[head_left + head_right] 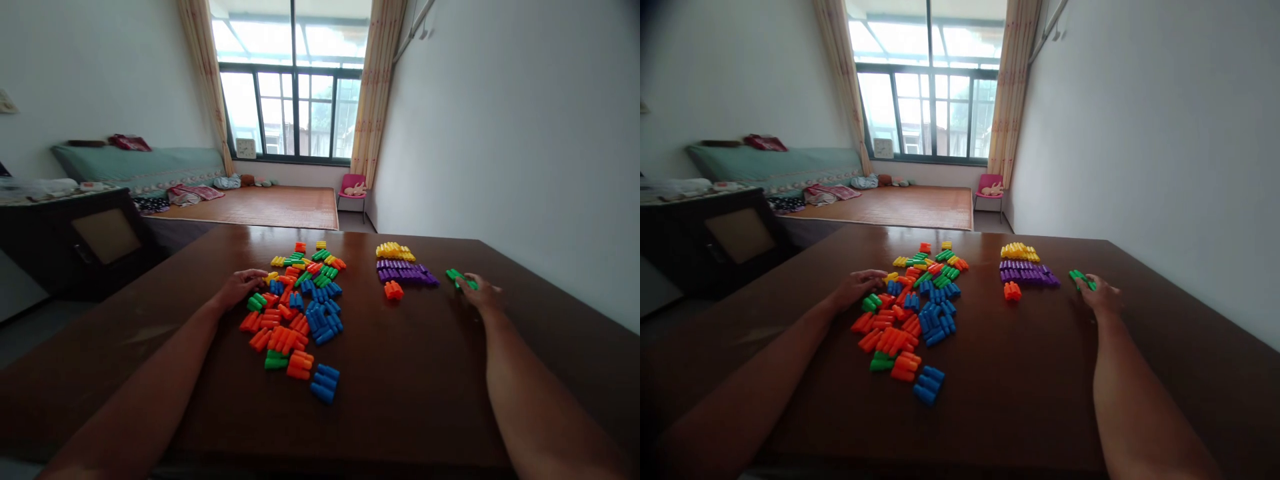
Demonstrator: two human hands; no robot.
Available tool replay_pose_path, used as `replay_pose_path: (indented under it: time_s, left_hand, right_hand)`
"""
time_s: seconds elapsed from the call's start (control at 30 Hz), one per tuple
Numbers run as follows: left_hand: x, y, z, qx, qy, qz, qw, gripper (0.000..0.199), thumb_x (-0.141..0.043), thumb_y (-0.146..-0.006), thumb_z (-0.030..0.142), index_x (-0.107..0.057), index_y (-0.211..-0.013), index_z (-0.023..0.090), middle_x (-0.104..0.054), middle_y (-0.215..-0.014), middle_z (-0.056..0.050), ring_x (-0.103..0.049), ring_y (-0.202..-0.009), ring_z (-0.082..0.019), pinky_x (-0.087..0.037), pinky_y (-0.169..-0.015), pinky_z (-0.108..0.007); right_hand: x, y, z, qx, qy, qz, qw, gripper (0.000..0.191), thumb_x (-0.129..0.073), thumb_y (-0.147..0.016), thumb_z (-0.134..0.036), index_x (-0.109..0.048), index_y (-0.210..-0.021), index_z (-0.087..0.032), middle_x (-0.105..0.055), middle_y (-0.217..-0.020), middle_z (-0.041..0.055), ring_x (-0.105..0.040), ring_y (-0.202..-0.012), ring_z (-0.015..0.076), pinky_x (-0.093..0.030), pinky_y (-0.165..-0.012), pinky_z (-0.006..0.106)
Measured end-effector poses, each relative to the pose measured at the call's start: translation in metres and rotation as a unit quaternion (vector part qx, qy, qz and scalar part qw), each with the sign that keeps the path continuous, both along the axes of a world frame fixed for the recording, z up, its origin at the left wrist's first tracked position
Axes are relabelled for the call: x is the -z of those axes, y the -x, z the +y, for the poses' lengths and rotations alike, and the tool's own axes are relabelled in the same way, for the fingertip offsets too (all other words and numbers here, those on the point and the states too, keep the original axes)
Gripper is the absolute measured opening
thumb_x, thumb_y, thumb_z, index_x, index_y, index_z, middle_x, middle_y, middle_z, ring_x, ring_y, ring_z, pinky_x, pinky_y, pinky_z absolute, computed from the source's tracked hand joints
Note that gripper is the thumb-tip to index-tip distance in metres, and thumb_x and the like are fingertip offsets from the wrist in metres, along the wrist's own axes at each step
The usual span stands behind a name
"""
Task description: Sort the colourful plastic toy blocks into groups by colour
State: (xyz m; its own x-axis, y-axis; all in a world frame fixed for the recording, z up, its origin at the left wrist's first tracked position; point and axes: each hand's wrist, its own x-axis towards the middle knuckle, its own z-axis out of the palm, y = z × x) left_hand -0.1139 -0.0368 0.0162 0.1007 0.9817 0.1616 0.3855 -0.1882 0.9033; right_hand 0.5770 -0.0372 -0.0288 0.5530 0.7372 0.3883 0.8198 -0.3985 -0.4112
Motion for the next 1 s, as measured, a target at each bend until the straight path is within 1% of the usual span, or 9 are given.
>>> replay_pose_path:
  time_s: [0.17,0.3,0.47,0.6,0.67,0.73,0.8,0.87,1.0]
  left_hand:
    - [-0.006,-0.007,-0.006,-0.01,0.002,-0.026,1.0,0.06,-0.069,-0.063,0.06,-0.069,-0.102,0.014,-0.07,-0.075,-0.006,-0.065,-0.074,-0.019,-0.052,-0.068,-0.029]
    - [-0.021,-0.004,-0.015,0.026,-0.008,0.005,1.0,0.061,-0.068,-0.066,0.06,-0.068,-0.105,0.013,-0.071,-0.088,-0.008,-0.065,-0.08,-0.021,-0.052,-0.069,-0.032]
    - [-0.047,0.008,-0.028,0.19,0.058,0.097,0.975,0.048,-0.073,-0.069,0.049,-0.071,-0.105,0.016,-0.07,-0.107,-0.01,-0.064,-0.096,-0.025,-0.05,-0.081,-0.033]
    - [-0.052,0.014,-0.031,0.29,0.083,0.131,0.944,0.05,-0.08,-0.063,0.04,-0.071,-0.108,0.02,-0.067,-0.116,-0.008,-0.061,-0.105,-0.026,-0.049,-0.087,-0.031]
    - [-0.049,0.015,-0.029,0.274,0.081,0.125,0.95,0.051,-0.079,-0.063,0.041,-0.07,-0.108,0.019,-0.068,-0.111,-0.008,-0.062,-0.102,-0.026,-0.049,-0.084,-0.031]
    - [-0.042,0.013,-0.025,0.22,0.063,0.094,0.969,0.053,-0.078,-0.063,0.043,-0.068,-0.108,0.017,-0.07,-0.105,-0.008,-0.063,-0.096,-0.025,-0.05,-0.081,-0.032]
    - [-0.035,0.007,-0.021,0.158,0.028,0.05,0.986,0.055,-0.077,-0.065,0.045,-0.065,-0.11,0.015,-0.069,-0.101,-0.008,-0.064,-0.092,-0.023,-0.051,-0.079,-0.032]
    - [-0.029,-0.005,-0.019,0.121,-0.012,0.024,0.992,0.054,-0.076,-0.065,0.045,-0.064,-0.107,0.015,-0.069,-0.099,-0.007,-0.064,-0.09,-0.022,-0.051,-0.079,-0.033]
    - [-0.023,-0.037,-0.017,0.102,-0.068,0.023,0.992,0.045,-0.079,-0.062,0.045,-0.063,-0.093,0.016,-0.067,-0.085,-0.003,-0.062,-0.078,-0.017,-0.051,-0.071,-0.03]
  right_hand:
    - [0.009,-0.002,0.002,-0.052,0.027,-0.075,0.995,0.039,-0.048,-0.079,-0.04,-0.063,-0.109,-0.02,-0.068,-0.108,0.0124,-0.058,-0.104,0.0314,-0.039,-0.09,0.048]
    - [0.011,-0.005,0.003,-0.029,-0.003,-0.095,0.995,0.039,-0.045,-0.079,-0.034,-0.061,-0.11,-0.017,-0.066,-0.107,0.0149,-0.058,-0.105,0.032,-0.038,-0.091,0.047]
    - [-0.004,0.007,-0.004,-0.009,-0.137,-0.098,0.986,0.041,-0.041,-0.078,-0.033,-0.059,-0.11,-0.013,-0.061,-0.109,0.0193,-0.056,-0.109,0.0346,-0.036,-0.091,0.05]
    - [-0.016,0.021,-0.008,-0.019,-0.223,-0.094,0.97,0.038,-0.041,-0.077,-0.028,-0.058,-0.107,-0.012,-0.061,-0.108,0.0189,-0.055,-0.108,0.0326,-0.037,-0.089,0.048]
    - [-0.024,0.027,-0.006,-0.03,-0.252,-0.109,0.961,0.038,-0.043,-0.076,-0.024,-0.058,-0.108,-0.011,-0.06,-0.111,0.0197,-0.055,-0.109,0.0316,-0.037,-0.091,0.048]
    - [-0.037,0.04,-0.004,-0.049,-0.277,-0.136,0.95,0.039,-0.044,-0.077,-0.021,-0.057,-0.113,-0.012,-0.059,-0.116,0.0202,-0.053,-0.112,0.0306,-0.036,-0.093,0.047]
    - [-0.055,0.066,-0.003,-0.086,-0.297,-0.165,0.936,0.04,-0.044,-0.08,-0.02,-0.055,-0.118,-0.011,-0.058,-0.119,0.02,-0.051,-0.114,0.0295,-0.035,-0.097,0.048]
    - [-0.075,0.11,-0.006,-0.155,-0.306,-0.179,0.922,0.039,-0.043,-0.084,-0.021,-0.054,-0.12,-0.011,-0.059,-0.118,0.0182,-0.052,-0.112,0.0279,-0.035,-0.098,0.047]
    - [-0.098,0.239,-0.026,-0.378,-0.249,-0.076,0.889,0.026,-0.045,-0.089,-0.027,-0.06,-0.109,-0.019,-0.064,-0.105,0.01,-0.058,-0.094,0.0214,-0.045,-0.088,0.038]
